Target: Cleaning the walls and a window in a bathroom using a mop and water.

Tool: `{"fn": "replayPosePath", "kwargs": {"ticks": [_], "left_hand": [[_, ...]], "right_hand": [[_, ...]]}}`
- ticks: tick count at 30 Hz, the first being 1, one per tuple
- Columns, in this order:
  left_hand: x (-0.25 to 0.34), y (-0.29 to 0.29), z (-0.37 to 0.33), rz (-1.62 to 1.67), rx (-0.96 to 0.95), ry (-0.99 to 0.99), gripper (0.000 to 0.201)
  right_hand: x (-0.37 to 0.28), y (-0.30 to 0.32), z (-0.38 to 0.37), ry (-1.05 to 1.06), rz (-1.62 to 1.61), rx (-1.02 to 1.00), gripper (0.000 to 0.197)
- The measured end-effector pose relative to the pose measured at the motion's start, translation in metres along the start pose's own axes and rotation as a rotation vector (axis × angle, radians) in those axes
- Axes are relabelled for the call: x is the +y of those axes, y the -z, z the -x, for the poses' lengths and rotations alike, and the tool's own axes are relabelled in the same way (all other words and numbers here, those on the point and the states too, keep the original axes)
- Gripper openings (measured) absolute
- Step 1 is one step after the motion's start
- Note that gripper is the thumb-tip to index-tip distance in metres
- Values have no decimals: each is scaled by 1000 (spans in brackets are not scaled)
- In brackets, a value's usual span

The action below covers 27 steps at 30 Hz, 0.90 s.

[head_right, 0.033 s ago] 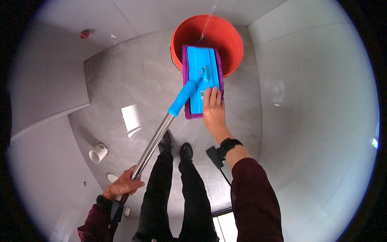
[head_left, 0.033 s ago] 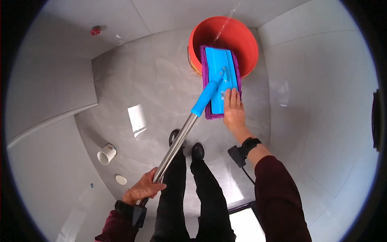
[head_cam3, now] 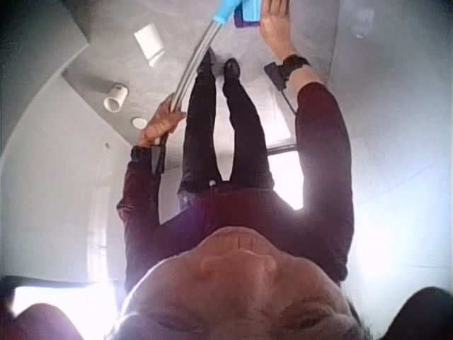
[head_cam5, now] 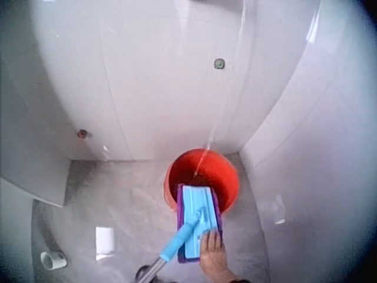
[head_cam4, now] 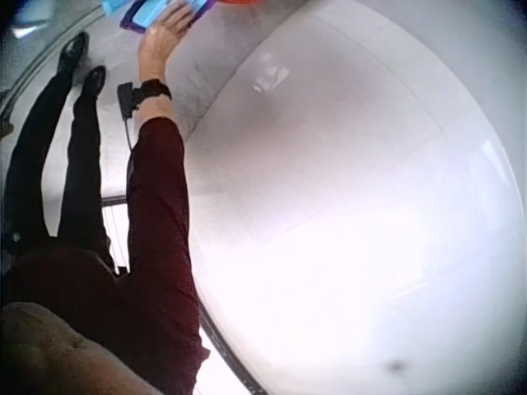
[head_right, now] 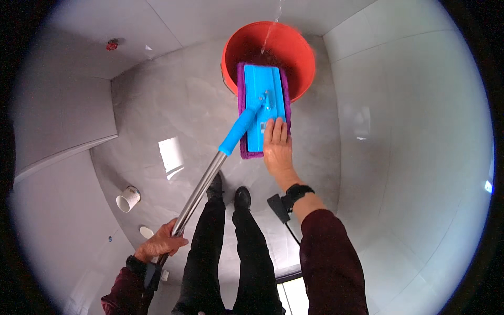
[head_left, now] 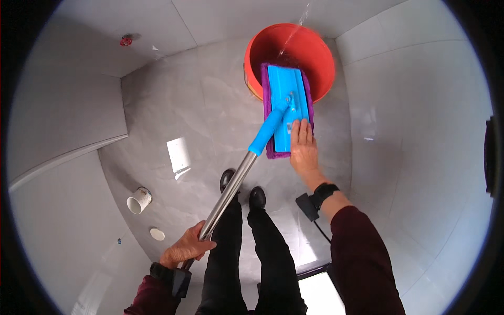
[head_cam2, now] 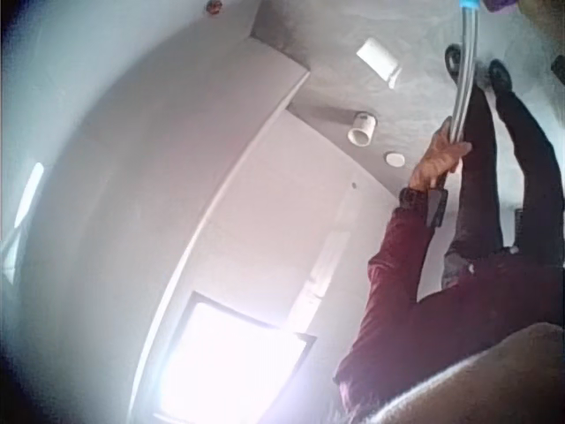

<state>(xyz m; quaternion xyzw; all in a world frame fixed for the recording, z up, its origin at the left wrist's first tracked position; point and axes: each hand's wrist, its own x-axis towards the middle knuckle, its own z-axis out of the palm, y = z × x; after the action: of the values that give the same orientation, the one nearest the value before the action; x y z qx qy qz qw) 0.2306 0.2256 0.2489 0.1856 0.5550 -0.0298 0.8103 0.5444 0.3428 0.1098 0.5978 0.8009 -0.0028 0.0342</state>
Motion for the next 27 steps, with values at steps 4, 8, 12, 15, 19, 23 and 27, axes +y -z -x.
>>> {"fn": "replayPosePath", "kwargs": {"ticks": [4,8,12,15,19,23,27], "left_hand": [[12,-8,9,40,1,82,36],[2,-15,8,128,-5,65,31],[10,-25,12,166,-3,81,28],[7,-31,17,254,-3,69,27],[17,-40,23,265,-25,62,27],[9,-41,6,123,34,26,25],[-16,-34,-1,18,146,-70,23]], "right_hand": [[5,10,-2,14,-44,-101,57],[8,11,-6,45,-12,-113,57],[15,14,-11,93,-76,-163,59],[14,18,-16,124,-78,-226,59],[19,29,-23,130,-69,-350,59],[21,2,-18,126,26,-325,61],[17,11,-16,114,-61,-336,65]]}}
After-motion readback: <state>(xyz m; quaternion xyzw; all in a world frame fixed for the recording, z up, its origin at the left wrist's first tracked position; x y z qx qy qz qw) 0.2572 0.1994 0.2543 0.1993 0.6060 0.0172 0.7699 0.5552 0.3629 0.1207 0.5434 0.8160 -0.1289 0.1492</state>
